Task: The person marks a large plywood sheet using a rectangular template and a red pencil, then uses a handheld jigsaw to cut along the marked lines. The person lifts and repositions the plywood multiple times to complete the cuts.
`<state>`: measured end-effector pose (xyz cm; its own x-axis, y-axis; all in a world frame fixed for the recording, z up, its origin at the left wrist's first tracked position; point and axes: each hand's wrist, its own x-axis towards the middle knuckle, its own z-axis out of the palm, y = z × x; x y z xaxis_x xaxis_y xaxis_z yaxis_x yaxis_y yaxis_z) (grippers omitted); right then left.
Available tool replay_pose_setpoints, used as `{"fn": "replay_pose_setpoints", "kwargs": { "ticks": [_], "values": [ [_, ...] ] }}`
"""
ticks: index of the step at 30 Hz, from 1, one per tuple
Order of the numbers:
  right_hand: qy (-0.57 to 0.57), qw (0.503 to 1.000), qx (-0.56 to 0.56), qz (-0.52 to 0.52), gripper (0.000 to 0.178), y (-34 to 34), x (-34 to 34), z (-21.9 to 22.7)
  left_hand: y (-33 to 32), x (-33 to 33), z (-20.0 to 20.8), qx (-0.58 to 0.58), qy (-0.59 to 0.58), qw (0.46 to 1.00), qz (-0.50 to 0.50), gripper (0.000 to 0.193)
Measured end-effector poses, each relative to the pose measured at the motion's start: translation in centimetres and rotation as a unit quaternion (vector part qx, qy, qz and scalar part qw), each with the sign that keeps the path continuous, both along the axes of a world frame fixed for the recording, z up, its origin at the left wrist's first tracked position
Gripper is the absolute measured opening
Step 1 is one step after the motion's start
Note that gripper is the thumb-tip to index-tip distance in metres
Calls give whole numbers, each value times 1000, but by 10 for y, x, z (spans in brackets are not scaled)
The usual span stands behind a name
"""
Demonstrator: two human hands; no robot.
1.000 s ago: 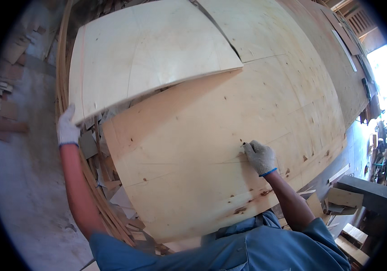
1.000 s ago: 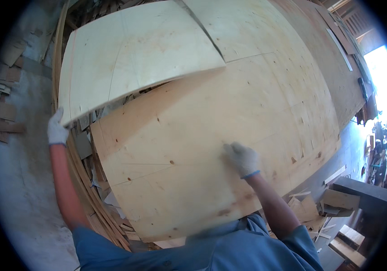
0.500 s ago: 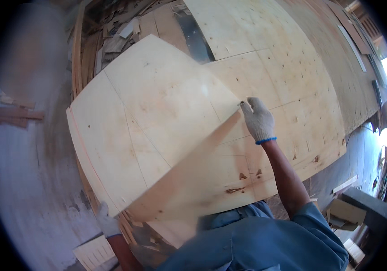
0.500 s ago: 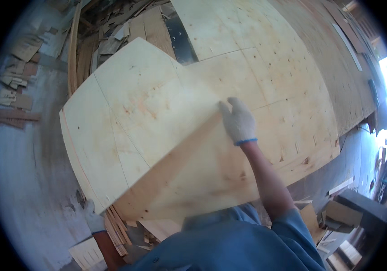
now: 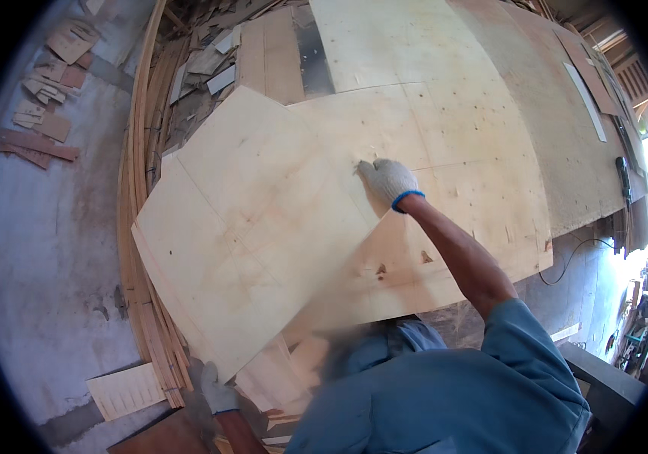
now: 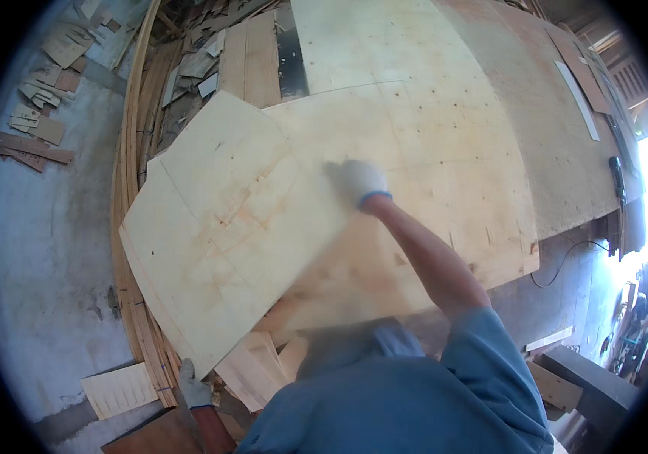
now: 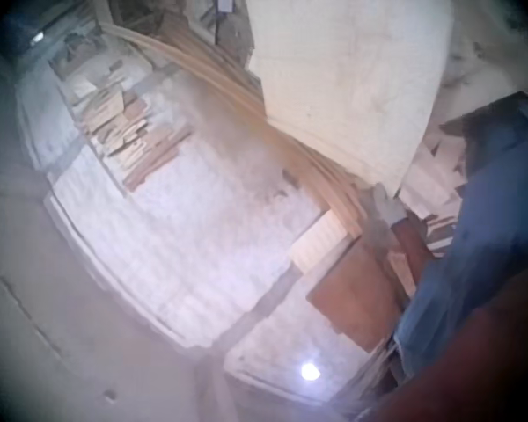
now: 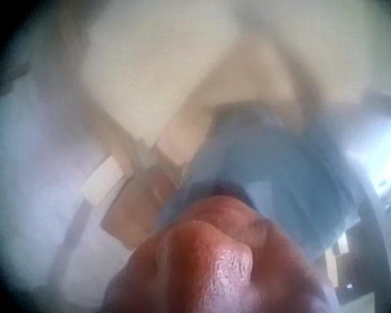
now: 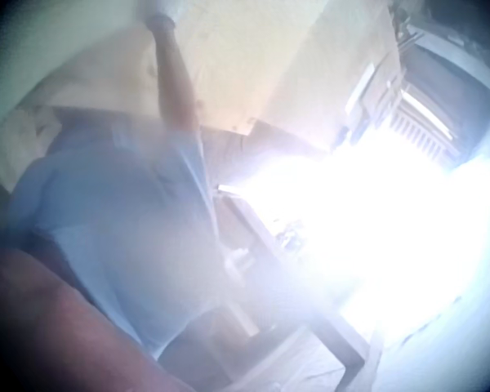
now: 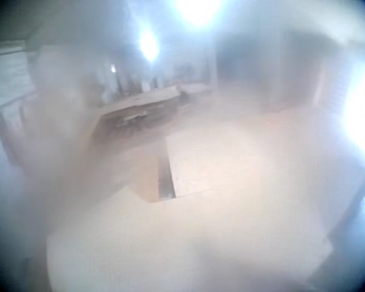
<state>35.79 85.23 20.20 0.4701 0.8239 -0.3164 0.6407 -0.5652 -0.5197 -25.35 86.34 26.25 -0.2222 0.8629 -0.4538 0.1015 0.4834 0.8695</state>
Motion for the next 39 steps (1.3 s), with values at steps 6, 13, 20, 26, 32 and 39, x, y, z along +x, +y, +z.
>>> {"fn": "replay_pose_setpoints", "kwargs": {
  "ticks": [6,13,20,26,32,39],
  "values": [
    [-22,996,46,-66,36,-116,-32,19,-55,-42,-30,-99,-47,994,-29,36],
    [-85,989,-32,-113,44,-316,-74,-87,-149,-117,-86,-43,79,967,-237,42],
    [78,977,41,-192,32,-441,-80,-53,-282,-51,-45,-177,29,982,-54,62],
    [53,969,-22,-240,36,-469,-28,-3,-314,77,-70,-138,60,979,-137,48],
    [-34,937,211,-278,16,-629,97,-89,-355,247,-89,-38,100,969,-224,37],
    [-316,911,99,-244,21,-897,304,-112,-403,516,-95,134,221,880,-398,32]
  ]
}}
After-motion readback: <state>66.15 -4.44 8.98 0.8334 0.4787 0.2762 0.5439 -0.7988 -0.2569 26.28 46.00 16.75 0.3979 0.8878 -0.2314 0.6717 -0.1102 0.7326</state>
